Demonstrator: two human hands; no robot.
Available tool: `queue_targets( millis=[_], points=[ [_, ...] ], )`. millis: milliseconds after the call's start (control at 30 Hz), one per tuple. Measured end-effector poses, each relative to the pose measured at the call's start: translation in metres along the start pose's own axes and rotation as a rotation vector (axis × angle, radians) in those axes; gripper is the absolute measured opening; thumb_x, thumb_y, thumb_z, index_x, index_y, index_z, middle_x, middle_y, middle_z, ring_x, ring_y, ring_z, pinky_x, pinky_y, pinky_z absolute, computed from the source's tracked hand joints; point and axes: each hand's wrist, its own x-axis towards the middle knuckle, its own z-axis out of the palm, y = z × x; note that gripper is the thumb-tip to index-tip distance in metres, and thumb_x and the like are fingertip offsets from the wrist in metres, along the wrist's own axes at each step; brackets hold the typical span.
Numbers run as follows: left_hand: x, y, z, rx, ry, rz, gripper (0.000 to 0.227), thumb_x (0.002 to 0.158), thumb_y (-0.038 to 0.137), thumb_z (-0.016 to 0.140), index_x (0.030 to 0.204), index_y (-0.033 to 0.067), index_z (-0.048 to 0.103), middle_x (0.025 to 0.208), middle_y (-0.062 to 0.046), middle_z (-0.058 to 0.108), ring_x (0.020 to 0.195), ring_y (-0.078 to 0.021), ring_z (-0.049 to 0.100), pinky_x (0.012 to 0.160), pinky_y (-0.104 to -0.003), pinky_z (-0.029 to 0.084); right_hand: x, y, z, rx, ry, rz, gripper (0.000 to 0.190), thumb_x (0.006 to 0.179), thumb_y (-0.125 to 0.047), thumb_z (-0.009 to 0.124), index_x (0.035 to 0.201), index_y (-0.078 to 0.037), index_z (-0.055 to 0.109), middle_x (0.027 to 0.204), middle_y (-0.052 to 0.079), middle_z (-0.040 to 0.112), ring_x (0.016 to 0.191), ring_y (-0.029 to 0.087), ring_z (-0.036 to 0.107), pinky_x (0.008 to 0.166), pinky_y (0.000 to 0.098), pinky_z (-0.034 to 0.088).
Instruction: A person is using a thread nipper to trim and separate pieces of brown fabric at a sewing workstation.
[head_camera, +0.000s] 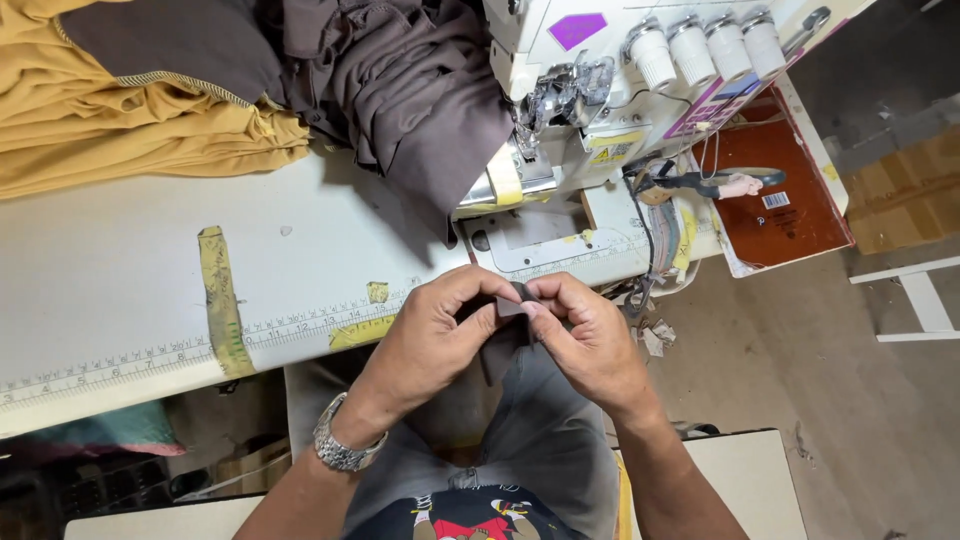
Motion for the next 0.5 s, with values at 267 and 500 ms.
queue_targets(
  millis=[267, 500],
  points=[
    [-0.002, -0.005, -0.007, 0.047, -0.014, -0.040, 0.010, 0.095, 0.014, 0.071, 0.100, 0.0060, 0.075, 0.083, -0.015, 0.072, 0.082, -0.0202, 0.067, 0.076, -0.037, 0.055, -0.005, 0.002, 0.007, 0.041, 0.018, 0.022, 0.011, 0.096, -0.009, 0.068, 0.107, -0.007, 0.066, 0.063, 0.002, 0.067, 0.066, 0.011, 0.053, 0.072, 0.0308, 0.052],
    [-0.001, -0.026, -0.007, -0.095, -0.063, -0.002, 0.007, 0.094, 0.008, 0.072, 0.100, 0.0037, 0.073, 0.091, -0.010, 0.074, 0.087, -0.0148, 0.062, 0.080, -0.033, 0.054, -0.008, -0.010, 0.009, 0.079, 0.003, 0.049, 0.022, 0.096, -0.008, 0.068, 0.117, -0.008, 0.062, 0.065, 0.000, 0.067, 0.066, 0.010, 0.051, 0.072, 0.0304, 0.052]
  ],
)
